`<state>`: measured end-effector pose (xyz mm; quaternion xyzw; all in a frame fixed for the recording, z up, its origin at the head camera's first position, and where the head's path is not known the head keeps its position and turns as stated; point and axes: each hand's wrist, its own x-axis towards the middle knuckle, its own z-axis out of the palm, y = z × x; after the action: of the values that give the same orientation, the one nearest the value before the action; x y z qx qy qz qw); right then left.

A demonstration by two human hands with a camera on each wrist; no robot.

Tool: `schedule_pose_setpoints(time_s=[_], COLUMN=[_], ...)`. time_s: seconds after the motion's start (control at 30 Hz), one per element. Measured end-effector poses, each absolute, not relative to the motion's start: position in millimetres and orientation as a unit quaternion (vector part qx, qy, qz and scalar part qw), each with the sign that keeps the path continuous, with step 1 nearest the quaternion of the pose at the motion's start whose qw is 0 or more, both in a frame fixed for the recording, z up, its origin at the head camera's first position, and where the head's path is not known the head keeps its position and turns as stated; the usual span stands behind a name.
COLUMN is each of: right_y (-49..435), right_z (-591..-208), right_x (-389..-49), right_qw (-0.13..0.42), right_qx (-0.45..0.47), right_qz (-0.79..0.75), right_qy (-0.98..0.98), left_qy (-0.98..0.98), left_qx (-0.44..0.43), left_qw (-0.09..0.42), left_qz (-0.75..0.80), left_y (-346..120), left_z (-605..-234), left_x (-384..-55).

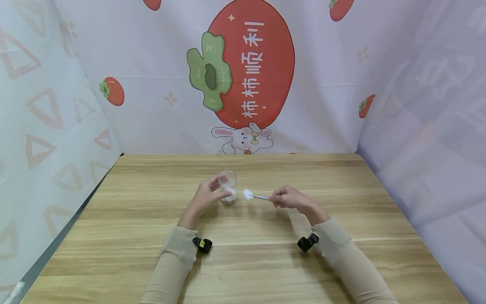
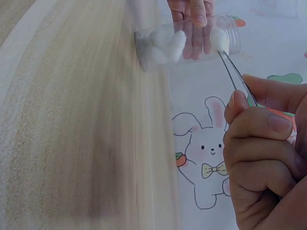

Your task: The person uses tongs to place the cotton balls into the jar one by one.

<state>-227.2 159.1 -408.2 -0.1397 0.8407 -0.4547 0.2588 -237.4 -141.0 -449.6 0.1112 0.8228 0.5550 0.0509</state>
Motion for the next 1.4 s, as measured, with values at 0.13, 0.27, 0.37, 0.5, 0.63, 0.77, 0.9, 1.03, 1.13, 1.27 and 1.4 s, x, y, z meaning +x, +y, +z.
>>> schedule_pose_setpoints(time_s=[0.13,0.27,0.37,0.5,0.63,0.77,0.9,1.03,1.13,1.27,1.4], right_y=[159.0,158.1,157.1,155.6,154.6,153.6,152.5,150.7,148.9,146.7,144.3], right_z=[-406.4,-403.5,-399.9,-395.1,-392.3,-391.2,-389.5,-385.8,-382.6,-379.1,-376.6], right_x=[-227.7,-227.9,-227.8,-228.4,-229.8,-231.3,-232.4,-232.8,-233.4,-234.9,-237.8], right_qw=[0.255,0.257,0.258,0.252,0.248,0.252,0.255,0.257,0.257,0.252,0.246], right_qx=[-0.14,-0.134,-0.133,-0.135,-0.132,-0.12,-0.117,-0.123,-0.123,-0.123,-0.122], right_qz=[-0.456,-0.459,-0.463,-0.468,-0.469,-0.475,-0.479,-0.478,-0.478,-0.476,-0.478], right_qy=[0.841,0.84,0.838,0.836,0.837,0.834,0.832,0.831,0.831,0.833,0.834], left_qy=[0.824,0.822,0.821,0.821,0.821,0.821,0.82,0.817,0.814,0.81,0.813], left_qx=[0.109,0.106,0.1,0.097,0.101,0.102,0.101,0.106,0.109,0.116,0.116], left_qw=[0.052,0.054,0.056,0.056,0.055,0.057,0.057,0.055,0.054,0.053,0.053], left_qz=[0.554,0.557,0.559,0.56,0.56,0.559,0.56,0.564,0.569,0.572,0.568], left_y=[-140.9,-140.6,-140.5,-140.3,-140.4,-140.6,-140.6,-140.8,-140.9,-141.0,-141.0], left_z=[-450.0,-449.4,-448.3,-448.1,-448.9,-449.1,-448.7,-449.2,-450.2,-451.2,-451.1], left_x=[-238.2,-237.3,-236.2,-236.3,-237.2,-237.4,-236.6,-236.5,-236.9,-237.2,-237.8])
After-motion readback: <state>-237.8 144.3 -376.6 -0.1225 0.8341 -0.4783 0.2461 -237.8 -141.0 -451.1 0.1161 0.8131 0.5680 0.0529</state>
